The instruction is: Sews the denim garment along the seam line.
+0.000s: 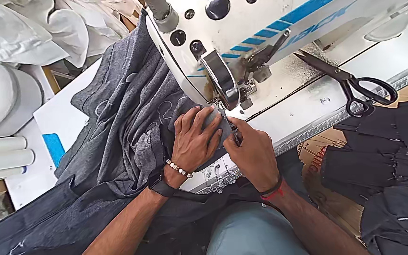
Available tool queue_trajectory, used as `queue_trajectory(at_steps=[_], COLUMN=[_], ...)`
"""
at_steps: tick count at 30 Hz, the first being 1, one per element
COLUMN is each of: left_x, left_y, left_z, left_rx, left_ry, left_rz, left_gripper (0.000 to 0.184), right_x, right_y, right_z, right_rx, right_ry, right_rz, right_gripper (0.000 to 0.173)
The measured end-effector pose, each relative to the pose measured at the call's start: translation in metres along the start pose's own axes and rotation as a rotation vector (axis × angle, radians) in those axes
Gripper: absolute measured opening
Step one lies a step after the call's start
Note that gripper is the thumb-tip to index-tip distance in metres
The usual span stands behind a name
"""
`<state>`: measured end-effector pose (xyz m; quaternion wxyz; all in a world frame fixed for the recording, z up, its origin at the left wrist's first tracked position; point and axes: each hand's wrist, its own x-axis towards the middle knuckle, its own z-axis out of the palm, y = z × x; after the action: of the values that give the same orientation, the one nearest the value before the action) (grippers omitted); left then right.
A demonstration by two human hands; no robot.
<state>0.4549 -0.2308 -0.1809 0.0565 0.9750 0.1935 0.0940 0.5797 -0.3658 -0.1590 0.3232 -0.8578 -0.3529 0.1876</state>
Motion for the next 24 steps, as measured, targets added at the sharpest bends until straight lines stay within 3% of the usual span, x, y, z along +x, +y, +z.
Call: queue_trajectory(at_steps=[8,14,17,19,21,24], left_x=[0.003,0.002,0.005,0.009,0.014,0.013], left_y=[-0.002,-0.004,-0.023,-0.04,-0.051,-0.047], left_z=[0.0,-0.003,-0.003,-0.006,-0.011,-0.011], left_rx=[0.002,-0.021,-0.064,-0.074,-0.066,-0.023], left_ry=[0.023,0.005,-0.015,-0.042,-0.063,-0.032], left_rz=[0.028,0.018,0.067,0.146,0.197,0.238], left_gripper=[0.038,0.037,0.038,0.039,0.04,0.041], right_x=[0.028,0.041,0.052,0.06,0.062,0.054], right_y=[-0.009,-0.016,-0.009,0.001,0.001,0.001], right_z=[0.01,0.014,0.002,-0.019,-0.045,-0.057], right_rx=[-0.049,-0.118,-0.072,-0.036,-0.201,-0.386], right_ry=[0.068,0.058,-0.068,-0.128,-0.017,0.135], right_rz=[0.003,0.004,-0.077,-0.13,-0.162,-0.12], right_gripper=[0.017,0.031,0.044,0.045,0.031,0.038])
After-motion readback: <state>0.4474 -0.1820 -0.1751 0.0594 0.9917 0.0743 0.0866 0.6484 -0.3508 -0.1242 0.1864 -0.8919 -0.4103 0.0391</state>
